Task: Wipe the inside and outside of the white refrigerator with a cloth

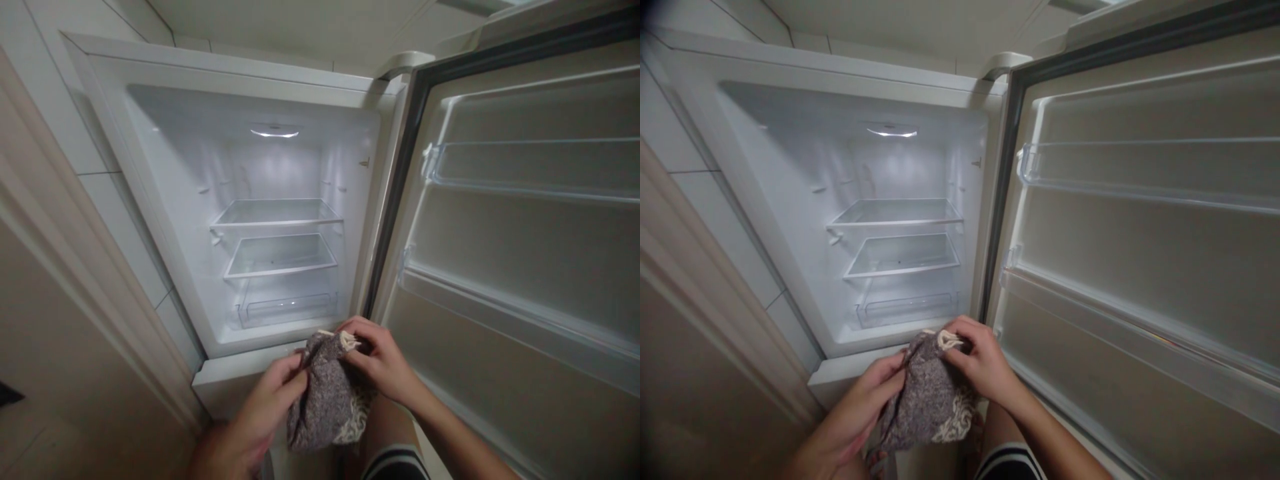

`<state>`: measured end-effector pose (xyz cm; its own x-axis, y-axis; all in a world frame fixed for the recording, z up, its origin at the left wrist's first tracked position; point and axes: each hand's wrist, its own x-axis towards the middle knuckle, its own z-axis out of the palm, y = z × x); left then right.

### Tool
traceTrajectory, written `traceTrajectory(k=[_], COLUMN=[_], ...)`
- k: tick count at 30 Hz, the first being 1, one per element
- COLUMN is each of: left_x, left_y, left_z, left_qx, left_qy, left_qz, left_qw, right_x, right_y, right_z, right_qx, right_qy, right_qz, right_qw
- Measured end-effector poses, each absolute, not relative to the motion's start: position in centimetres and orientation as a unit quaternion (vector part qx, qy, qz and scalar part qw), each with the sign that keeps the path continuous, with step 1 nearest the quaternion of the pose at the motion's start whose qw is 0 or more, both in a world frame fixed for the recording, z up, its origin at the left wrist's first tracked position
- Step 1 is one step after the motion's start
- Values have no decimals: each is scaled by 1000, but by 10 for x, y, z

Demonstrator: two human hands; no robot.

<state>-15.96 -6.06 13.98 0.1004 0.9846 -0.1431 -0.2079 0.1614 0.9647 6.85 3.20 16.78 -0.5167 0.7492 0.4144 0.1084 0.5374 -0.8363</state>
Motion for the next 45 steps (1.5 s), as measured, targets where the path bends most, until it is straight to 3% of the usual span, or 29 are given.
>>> traceTrajectory(k=[5,7,18,23,31,40,45], left_x=[-157,-159,-153,-164,-166,-165,-174], left_y=[-46,-45,-50,-55,-72,-71,-70], left_z=[120,112,121,113,139,136,136], left_qx=[542,544,539,505,558,600,580], left_qy=[523,536,474,516,506,563,542], left_qz=[556,560,549,570,535,470,518], left_qw=[353,320,428,392,383,319,317], right_x=[65,63,56,57,45,34,42], right_y=[35,34,27,26,20,5,19], right_z=[177,179,178,177,175,187,177], right_qx=[-226,-215,-206,-183,-231,-210,-181], right_qy=[-781,-782,-788,-828,-829,-867,-868], right_qz=[469,483,489,468,389,340,366], right_qw=[346,331,312,248,328,298,281])
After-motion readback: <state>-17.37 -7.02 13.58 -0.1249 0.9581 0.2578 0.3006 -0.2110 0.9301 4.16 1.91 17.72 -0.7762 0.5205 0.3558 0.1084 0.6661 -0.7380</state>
